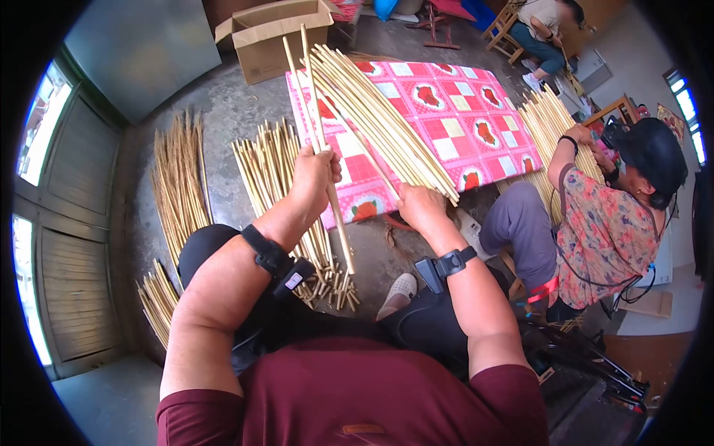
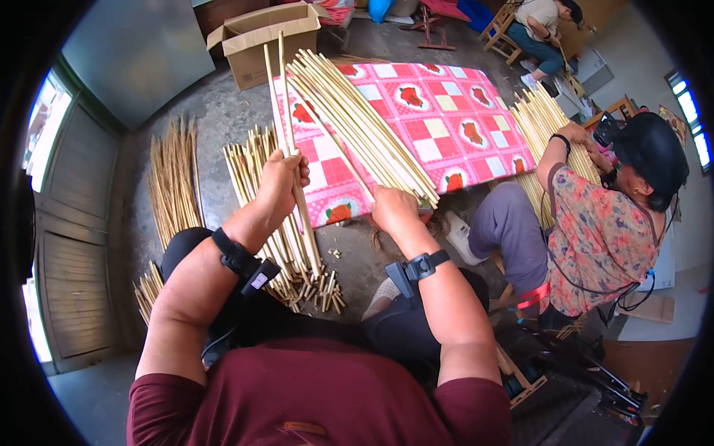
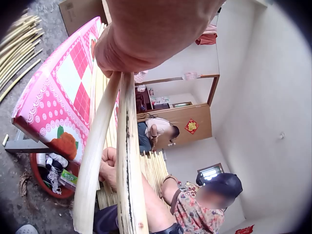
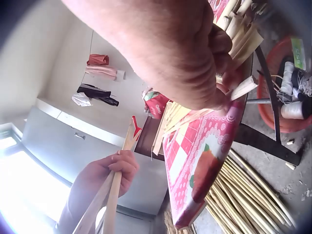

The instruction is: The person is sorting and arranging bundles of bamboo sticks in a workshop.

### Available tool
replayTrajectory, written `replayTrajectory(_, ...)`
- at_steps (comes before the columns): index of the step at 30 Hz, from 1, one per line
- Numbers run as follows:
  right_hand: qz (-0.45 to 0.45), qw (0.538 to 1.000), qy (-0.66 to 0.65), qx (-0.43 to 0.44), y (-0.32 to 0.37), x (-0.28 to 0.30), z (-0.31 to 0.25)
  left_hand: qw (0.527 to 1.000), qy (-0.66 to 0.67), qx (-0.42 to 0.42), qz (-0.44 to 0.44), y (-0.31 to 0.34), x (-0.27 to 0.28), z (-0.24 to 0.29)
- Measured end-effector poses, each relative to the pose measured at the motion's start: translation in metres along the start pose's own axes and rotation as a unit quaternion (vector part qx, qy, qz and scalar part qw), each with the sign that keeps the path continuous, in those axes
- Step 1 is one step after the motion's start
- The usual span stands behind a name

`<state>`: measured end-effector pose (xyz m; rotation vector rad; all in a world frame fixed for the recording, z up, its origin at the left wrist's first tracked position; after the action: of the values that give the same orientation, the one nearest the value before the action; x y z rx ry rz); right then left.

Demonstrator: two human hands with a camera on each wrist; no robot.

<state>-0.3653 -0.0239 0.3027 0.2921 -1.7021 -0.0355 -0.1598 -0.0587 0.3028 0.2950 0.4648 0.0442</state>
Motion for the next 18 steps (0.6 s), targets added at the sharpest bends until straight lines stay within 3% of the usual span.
replayTrajectory(1,-0.007,1.000,-0.002,-0.002,-0.002,-0.001,-0.001,1.000,-0.007,-0.007,0.000,0.003,-0.001,0.004)
replayTrajectory(5,-0.062,0.961,-0.265,0.055,-0.008,-0.008,-0.003,1.000,0.000,-0.008,0.004,0.001,0.003,0.005)
replayTrajectory(8,-0.145,0.838,-0.514,0.113,0.003,0.001,-0.027,0.998,0.065,-0.015,0.005,-0.002,0.000,0.000)
replayTrajectory(10,-0.219,0.808,-0.535,0.110,0.017,0.005,-0.038,0.997,0.079,0.001,-0.017,-0.001,-0.004,0.000)
replayTrajectory(18,-0.259,0.795,-0.524,0.164,0.025,-0.009,-0.042,0.991,0.092,-0.014,-0.096,0.012,-0.022,0.015)
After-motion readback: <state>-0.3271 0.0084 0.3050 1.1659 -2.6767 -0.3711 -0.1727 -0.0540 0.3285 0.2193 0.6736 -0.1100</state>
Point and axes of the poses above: each hand's wrist, its own y-axis away from the middle knuckle, its own x-axis out of the back of the hand, z = x × y, the point moved 7 cm from there along -y, towards the middle knuckle, and after that the axes turned 4 degrees about -z, right-handed, at the moved point
